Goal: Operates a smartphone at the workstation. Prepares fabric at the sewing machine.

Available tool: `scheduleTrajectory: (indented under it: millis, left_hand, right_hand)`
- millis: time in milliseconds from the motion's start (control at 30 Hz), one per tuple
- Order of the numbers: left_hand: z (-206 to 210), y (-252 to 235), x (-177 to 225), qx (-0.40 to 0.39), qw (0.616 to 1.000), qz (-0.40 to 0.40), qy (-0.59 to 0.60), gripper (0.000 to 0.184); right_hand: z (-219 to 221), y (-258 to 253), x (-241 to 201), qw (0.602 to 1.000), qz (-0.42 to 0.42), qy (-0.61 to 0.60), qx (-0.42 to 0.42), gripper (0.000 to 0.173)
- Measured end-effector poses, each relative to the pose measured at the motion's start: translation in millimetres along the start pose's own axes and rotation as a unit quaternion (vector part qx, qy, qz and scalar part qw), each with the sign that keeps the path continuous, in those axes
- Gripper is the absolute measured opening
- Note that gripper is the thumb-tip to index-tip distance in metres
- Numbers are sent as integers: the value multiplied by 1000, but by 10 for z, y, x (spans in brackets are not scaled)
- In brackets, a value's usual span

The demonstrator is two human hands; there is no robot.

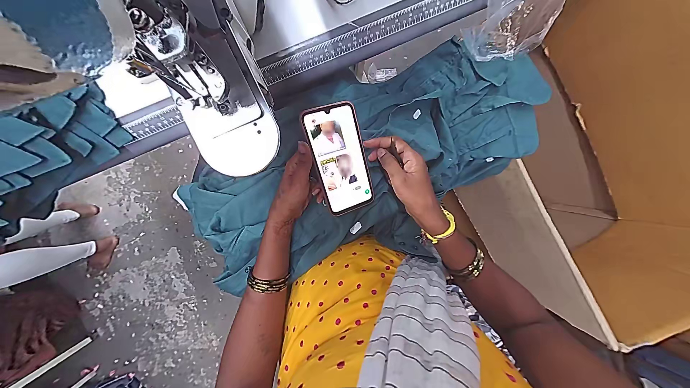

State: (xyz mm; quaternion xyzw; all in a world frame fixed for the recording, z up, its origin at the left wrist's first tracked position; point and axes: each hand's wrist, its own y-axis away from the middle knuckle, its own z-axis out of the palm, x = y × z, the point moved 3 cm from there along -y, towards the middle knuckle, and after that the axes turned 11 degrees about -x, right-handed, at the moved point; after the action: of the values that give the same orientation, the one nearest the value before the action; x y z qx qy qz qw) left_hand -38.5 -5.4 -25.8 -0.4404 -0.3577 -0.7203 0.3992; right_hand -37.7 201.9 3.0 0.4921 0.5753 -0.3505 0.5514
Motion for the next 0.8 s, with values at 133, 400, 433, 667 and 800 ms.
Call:
scheduleTrajectory:
  millis: [133, 400, 433, 667, 800]
  left_hand:
    - [-3, 0, -2, 3, 1000, 3, 0, 49]
    - [-11, 1, -12, 7, 1000, 0, -6, 49]
    - [-11, 3, -12, 6, 1000, 0, -6, 49]
    - [-7, 5, 0, 13, 1000, -6, -6, 50]
    - [-15, -7, -7, 7, 1000, -7, -7, 50]
  right_hand:
    - [-8, 12, -22, 1000, -7, 12, 4, 29]
    - [-50, 102, -26, 981, -107, 153, 49, 27]
    - [-51, 117, -20, 978, -115, 164, 50, 26]
    - [-35, 158, -15, 967, -142, 204, 53, 24]
    - [-8, 163, -38, 958, -157, 236, 44, 28]
